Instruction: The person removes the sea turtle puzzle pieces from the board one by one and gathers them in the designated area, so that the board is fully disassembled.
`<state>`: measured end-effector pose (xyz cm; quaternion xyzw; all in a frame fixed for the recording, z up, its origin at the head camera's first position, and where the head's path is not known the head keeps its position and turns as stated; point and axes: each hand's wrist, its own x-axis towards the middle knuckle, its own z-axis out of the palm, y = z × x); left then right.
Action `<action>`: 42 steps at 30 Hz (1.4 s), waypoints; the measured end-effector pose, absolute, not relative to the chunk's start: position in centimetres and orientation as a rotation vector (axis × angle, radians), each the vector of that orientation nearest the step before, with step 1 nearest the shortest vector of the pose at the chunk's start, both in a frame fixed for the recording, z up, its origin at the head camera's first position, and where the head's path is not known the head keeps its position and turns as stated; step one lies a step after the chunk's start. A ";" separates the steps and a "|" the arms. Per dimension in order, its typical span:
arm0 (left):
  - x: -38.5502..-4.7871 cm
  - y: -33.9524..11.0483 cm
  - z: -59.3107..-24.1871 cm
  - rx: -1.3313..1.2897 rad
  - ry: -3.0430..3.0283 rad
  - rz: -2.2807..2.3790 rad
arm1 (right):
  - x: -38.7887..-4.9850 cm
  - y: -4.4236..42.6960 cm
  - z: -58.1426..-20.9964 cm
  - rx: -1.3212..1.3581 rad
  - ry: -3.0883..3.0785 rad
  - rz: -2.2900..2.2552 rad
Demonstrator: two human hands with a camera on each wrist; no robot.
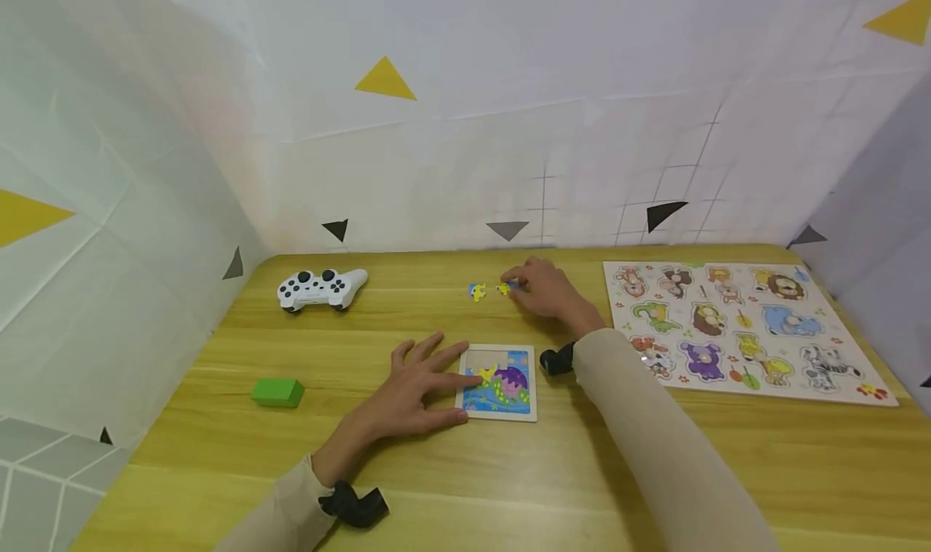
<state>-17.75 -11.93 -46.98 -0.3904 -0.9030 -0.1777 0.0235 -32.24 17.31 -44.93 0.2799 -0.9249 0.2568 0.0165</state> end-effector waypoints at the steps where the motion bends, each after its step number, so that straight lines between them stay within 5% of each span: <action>1: -17.7 -11.9 -47.0 -1.209 -2.794 -0.550 | -32.2 17.3 -44.9 0.869 -2.877 0.797; 18: -17.7 -11.5 -46.8 -1.224 -2.792 -0.552 | -30.3 18.3 -45.2 0.696 -2.867 1.121; 42: -17.7 -11.9 -46.9 -1.200 -2.829 -0.550 | -23.4 19.0 -43.9 1.026 -2.938 1.134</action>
